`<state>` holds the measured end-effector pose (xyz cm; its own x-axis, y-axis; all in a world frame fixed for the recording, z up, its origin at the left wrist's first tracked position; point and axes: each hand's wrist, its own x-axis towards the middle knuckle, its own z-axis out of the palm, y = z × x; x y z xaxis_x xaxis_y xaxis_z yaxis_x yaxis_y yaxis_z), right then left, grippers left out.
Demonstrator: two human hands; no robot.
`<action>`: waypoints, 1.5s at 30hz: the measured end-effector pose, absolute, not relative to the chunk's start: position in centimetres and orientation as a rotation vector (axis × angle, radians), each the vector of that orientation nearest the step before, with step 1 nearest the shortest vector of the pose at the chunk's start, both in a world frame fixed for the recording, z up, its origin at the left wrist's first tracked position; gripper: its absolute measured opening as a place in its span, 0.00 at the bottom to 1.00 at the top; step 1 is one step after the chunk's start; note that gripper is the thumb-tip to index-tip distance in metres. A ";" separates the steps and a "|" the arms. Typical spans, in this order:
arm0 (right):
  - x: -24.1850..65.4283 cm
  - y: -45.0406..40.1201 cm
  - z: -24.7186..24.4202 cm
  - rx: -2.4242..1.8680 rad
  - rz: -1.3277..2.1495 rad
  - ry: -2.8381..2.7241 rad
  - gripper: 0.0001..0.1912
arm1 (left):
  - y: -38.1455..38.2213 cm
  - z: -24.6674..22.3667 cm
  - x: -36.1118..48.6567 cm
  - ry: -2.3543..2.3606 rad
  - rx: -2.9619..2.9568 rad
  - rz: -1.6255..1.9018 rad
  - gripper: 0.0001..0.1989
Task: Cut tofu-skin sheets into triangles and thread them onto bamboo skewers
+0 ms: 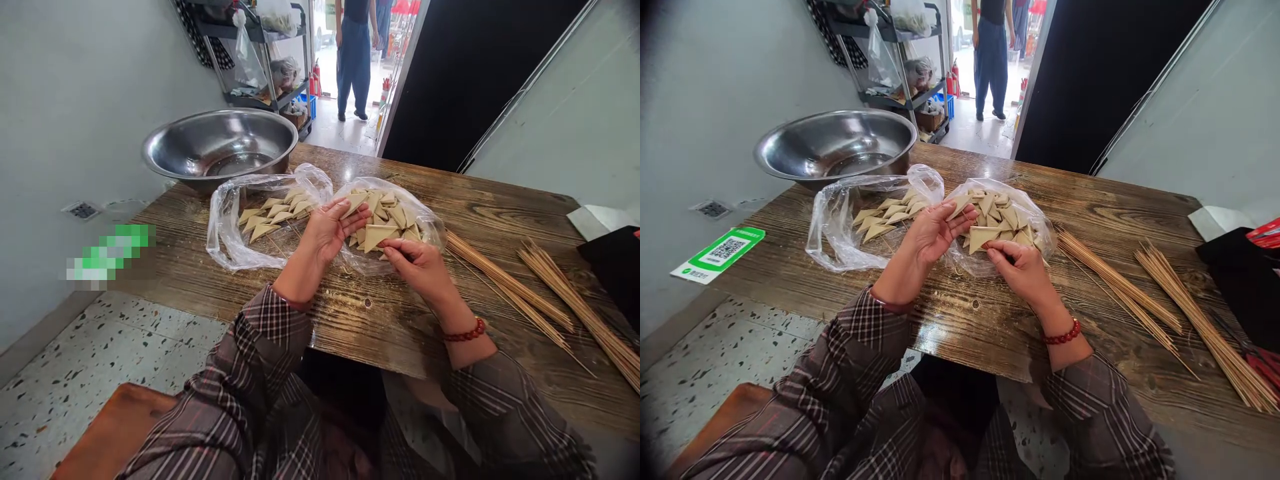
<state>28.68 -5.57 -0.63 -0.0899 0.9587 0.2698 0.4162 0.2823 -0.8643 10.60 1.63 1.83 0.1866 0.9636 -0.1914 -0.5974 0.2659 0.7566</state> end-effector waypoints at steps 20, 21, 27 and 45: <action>28.9 -5.1 -0.9 -1.258 0.853 -1.357 0.16 | 1.2 1.6 10.7 0.761 1.058 1.346 0.04; 28.9 -5.1 -0.9 -1.257 0.862 -1.364 0.15 | 1.2 1.6 10.7 0.764 1.067 1.357 0.04; 28.9 -5.3 -1.0 -1.260 0.904 -1.439 0.16 | 1.4 1.3 10.9 0.760 1.043 1.348 0.05; 29.0 -4.8 -1.5 -1.256 0.535 -1.594 0.11 | 0.6 1.5 11.8 0.473 0.717 1.144 0.09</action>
<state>29.02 -4.81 -1.52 0.0349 0.9037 0.4267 0.4635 0.3636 -0.8081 11.78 0.65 1.52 0.3561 0.9343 0.0175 -0.6492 0.2339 0.7237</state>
